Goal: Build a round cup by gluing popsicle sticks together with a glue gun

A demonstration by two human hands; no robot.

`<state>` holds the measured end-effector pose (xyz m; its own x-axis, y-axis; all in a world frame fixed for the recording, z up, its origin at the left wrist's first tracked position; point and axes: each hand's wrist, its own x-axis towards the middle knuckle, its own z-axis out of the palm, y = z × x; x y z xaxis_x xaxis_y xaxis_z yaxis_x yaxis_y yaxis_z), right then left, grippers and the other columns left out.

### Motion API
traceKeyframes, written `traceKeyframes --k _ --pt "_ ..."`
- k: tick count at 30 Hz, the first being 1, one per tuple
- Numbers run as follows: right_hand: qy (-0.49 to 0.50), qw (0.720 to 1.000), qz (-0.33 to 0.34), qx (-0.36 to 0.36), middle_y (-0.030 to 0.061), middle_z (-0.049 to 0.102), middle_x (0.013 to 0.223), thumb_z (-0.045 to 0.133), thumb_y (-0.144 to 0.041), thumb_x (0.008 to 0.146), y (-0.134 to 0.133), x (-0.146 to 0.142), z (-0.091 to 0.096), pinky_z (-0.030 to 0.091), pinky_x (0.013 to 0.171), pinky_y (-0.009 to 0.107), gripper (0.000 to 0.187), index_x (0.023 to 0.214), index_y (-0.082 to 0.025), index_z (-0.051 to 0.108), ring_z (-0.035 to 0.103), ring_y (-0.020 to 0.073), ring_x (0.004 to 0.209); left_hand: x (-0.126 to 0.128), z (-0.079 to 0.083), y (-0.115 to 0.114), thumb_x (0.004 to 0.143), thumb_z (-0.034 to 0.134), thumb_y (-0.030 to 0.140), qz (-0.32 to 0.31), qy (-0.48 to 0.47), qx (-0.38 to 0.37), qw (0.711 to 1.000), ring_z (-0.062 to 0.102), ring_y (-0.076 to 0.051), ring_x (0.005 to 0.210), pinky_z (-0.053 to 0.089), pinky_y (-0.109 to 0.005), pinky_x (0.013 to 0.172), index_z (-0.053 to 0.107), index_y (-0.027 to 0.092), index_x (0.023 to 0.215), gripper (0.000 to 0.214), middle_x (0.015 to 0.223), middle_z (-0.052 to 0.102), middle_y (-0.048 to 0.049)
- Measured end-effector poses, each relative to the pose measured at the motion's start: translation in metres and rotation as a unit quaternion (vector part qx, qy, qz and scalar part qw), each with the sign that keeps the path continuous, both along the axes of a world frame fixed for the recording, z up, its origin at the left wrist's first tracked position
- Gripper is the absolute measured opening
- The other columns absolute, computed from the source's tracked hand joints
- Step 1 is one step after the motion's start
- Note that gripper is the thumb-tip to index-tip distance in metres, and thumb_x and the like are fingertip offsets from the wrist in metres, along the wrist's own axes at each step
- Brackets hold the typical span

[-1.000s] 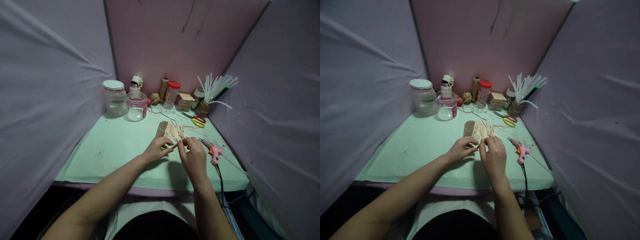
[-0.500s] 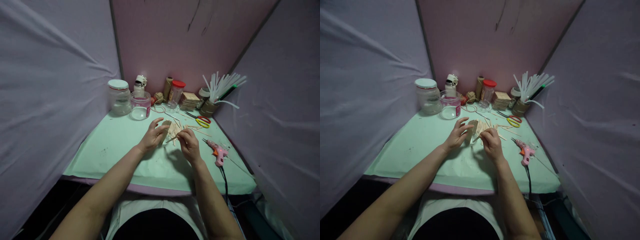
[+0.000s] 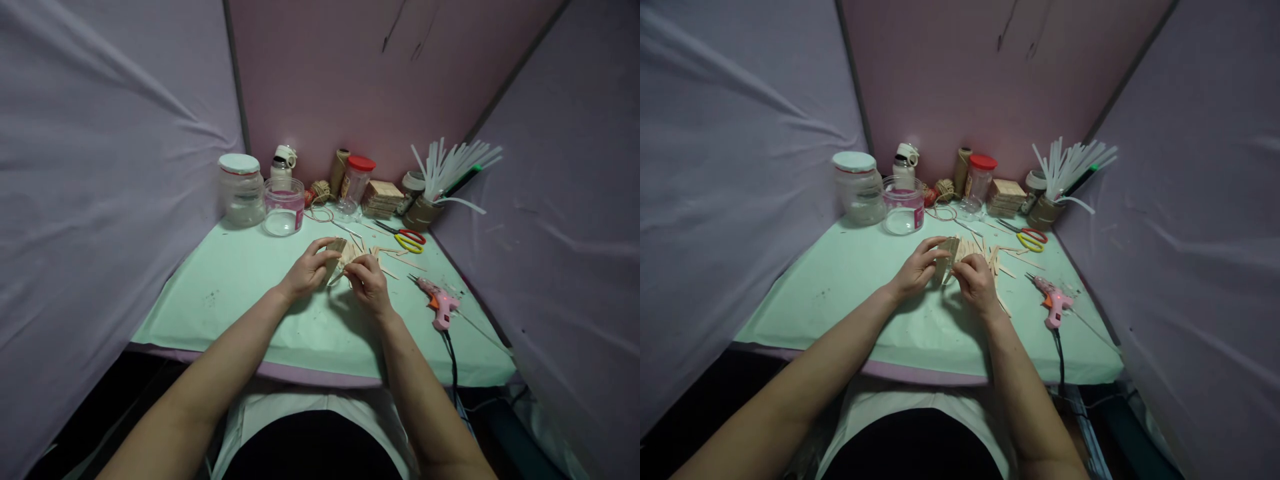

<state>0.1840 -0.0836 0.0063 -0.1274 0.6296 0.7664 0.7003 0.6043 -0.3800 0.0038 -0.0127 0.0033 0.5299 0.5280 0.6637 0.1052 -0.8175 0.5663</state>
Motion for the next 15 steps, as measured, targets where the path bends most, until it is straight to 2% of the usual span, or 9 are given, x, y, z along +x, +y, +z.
traceKeyframes --k 15 --pt "-0.012 1.000 -0.014 0.006 0.0030 0.052 0.081 0.052 -0.023 0.094 0.0016 -0.0039 -0.0019 0.046 0.069 0.031 0.014 0.090 -0.021 0.066 0.052 0.0172 0.078 -0.0005 0.0018 -0.0016 0.080 0.045 0.005 0.008 0.010 0.007 1.000 0.046 -0.023 0.132 0.039 -0.044 0.113 0.062 0.021 0.113 0.040 0.139 0.047 -0.0093"
